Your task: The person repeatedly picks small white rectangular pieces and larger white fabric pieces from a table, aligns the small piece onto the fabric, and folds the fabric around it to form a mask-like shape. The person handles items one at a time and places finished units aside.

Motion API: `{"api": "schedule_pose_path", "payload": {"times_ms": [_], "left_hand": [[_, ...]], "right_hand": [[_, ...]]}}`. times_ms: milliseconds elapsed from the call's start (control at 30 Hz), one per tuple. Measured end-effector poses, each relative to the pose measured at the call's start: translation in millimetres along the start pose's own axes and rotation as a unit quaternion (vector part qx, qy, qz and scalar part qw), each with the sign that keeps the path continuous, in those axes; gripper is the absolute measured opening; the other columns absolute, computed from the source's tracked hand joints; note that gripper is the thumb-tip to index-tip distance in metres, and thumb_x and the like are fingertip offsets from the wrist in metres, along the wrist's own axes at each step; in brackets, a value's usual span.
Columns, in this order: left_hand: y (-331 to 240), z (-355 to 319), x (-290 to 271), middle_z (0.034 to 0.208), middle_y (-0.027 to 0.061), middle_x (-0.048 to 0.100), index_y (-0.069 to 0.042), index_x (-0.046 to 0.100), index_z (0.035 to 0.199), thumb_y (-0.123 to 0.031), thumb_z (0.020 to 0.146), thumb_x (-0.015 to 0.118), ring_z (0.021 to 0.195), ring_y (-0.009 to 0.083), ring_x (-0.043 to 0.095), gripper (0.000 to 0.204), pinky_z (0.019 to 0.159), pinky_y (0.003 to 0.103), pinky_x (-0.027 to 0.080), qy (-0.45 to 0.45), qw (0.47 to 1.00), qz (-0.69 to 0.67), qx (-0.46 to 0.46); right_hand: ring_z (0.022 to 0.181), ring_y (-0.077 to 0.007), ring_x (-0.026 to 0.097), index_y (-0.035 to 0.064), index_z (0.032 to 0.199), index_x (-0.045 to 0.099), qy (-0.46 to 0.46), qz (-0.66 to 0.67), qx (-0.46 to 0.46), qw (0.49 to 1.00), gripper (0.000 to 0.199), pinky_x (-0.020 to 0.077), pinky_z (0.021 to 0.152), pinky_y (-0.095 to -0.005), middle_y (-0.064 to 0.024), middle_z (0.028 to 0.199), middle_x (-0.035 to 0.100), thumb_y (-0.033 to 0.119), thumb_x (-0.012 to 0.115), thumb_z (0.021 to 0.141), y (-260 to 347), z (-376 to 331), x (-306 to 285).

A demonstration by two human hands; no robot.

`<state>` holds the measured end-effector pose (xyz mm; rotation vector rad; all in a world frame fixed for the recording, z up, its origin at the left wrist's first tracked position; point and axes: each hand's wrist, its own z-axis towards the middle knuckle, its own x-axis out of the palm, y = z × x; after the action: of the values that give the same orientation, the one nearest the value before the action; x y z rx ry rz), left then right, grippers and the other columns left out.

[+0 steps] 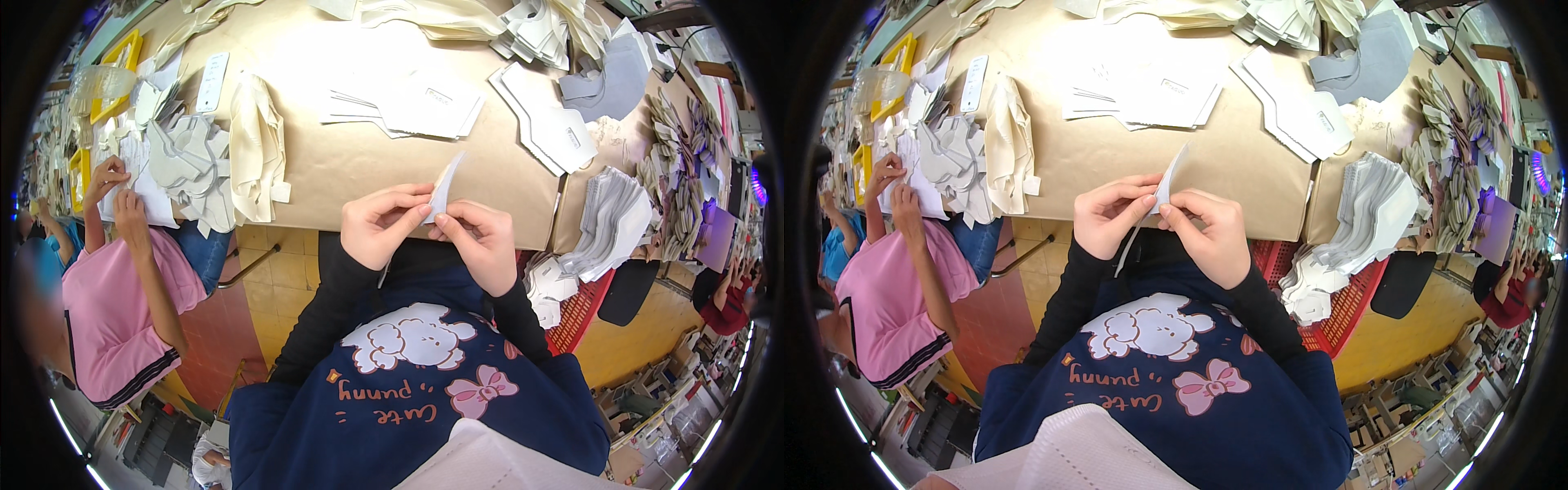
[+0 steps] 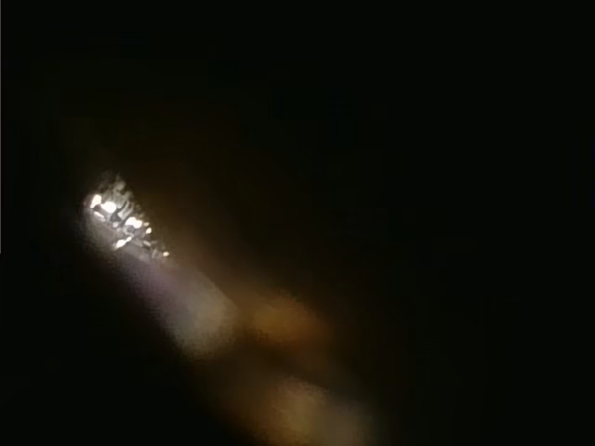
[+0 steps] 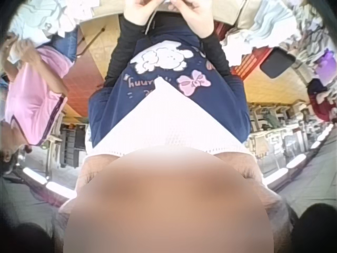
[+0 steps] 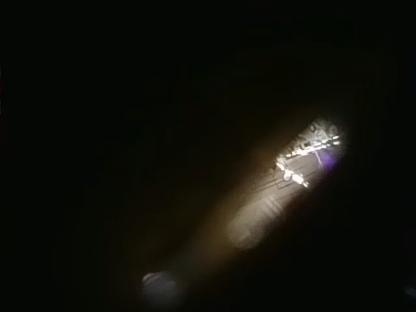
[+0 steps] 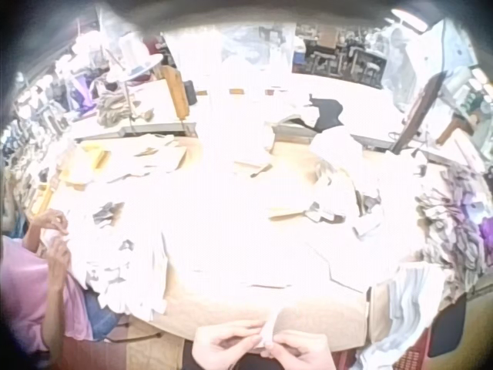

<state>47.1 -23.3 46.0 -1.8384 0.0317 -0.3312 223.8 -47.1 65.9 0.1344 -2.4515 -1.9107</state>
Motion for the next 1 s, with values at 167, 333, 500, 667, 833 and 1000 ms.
{"api": "schedule_pose_path", "payload": {"times_ms": [167, 333, 500, 667, 833, 1000], "left_hand": [[-8, -2, 2, 0.109, 0.0182, 0.073, 0.008, 0.071, 0.103, 0.001, 0.091, 0.069, 0.095, 0.0208, 0.074, 0.014, 0.085, 0.031, 0.060, -0.029, 0.986, 0.147, 0.069], [-9, 0, -1, 0.110, 0.0173, 0.072, 0.008, 0.068, 0.105, -0.001, 0.092, 0.069, 0.098, 0.0184, 0.071, 0.015, 0.088, 0.030, 0.058, -0.011, 0.997, -0.045, -0.063], [0, 7, -11, 0.110, 0.0168, 0.071, 0.007, 0.067, 0.096, -0.004, 0.094, 0.070, 0.100, 0.0182, 0.069, 0.012, 0.088, 0.030, 0.057, 0.052, 0.979, -0.116, -0.160], [2, 7, -14, 0.112, 0.0185, 0.071, 0.006, 0.066, 0.095, 0.000, 0.093, 0.068, 0.100, 0.0171, 0.069, 0.007, 0.091, 0.031, 0.056, 0.051, 0.987, -0.100, -0.114], [-2, -3, 2, 0.107, 0.0183, 0.073, 0.009, 0.065, 0.093, 0.006, 0.092, 0.065, 0.093, 0.0171, 0.071, 0.004, 0.083, 0.028, 0.060, -0.025, 0.999, 0.040, -0.011], [-5, 4, -9, 0.093, 0.0120, 0.074, 0.006, 0.065, 0.094, 0.003, 0.091, 0.067, 0.082, 0.0119, 0.070, 0.005, 0.075, 0.024, 0.058, -0.027, 0.996, 0.060, -0.063]], "right_hand": [[0.071, -0.0158, 0.070, -0.0068, 0.091, 0.070, -0.006, -0.016, -0.016, 1.000, 0.009, 0.0550, 0.065, -0.0277, -0.0119, 0.080, 0.070, 0.001, 0.066, 0.092, 2, 0, 5], [0.073, -0.0180, 0.070, -0.0064, 0.093, 0.070, 0.007, -0.090, -0.061, 0.994, 0.007, 0.0537, 0.067, -0.0285, -0.0125, 0.082, 0.070, -0.001, 0.066, 0.089, 8, 1, 3], [0.072, -0.0222, 0.070, -0.0050, 0.092, 0.068, 0.012, -0.141, -0.130, 0.981, 0.007, 0.0535, 0.067, -0.0308, -0.0135, 0.082, 0.069, -0.002, 0.068, 0.085, 9, 3, 4], [0.071, -0.0253, 0.069, -0.0047, 0.089, 0.065, 0.019, -0.115, -0.095, 0.989, 0.007, 0.0543, 0.065, -0.0327, -0.0145, 0.080, 0.067, 0.000, 0.068, 0.086, 7, 2, 4], [0.065, -0.0245, 0.066, -0.0047, 0.083, 0.064, 0.010, -0.109, -0.051, 0.993, 0.009, 0.0527, 0.061, -0.0329, -0.0150, 0.078, 0.066, 0.002, 0.065, 0.088, 2, 2, 11], [0.063, -0.0174, 0.061, -0.0070, 0.079, 0.063, 0.009, -0.059, 0.004, 0.998, 0.016, 0.0486, 0.061, -0.0297, -0.0115, 0.075, 0.066, 0.002, 0.058, 0.092, -5, -4, -4]]}}
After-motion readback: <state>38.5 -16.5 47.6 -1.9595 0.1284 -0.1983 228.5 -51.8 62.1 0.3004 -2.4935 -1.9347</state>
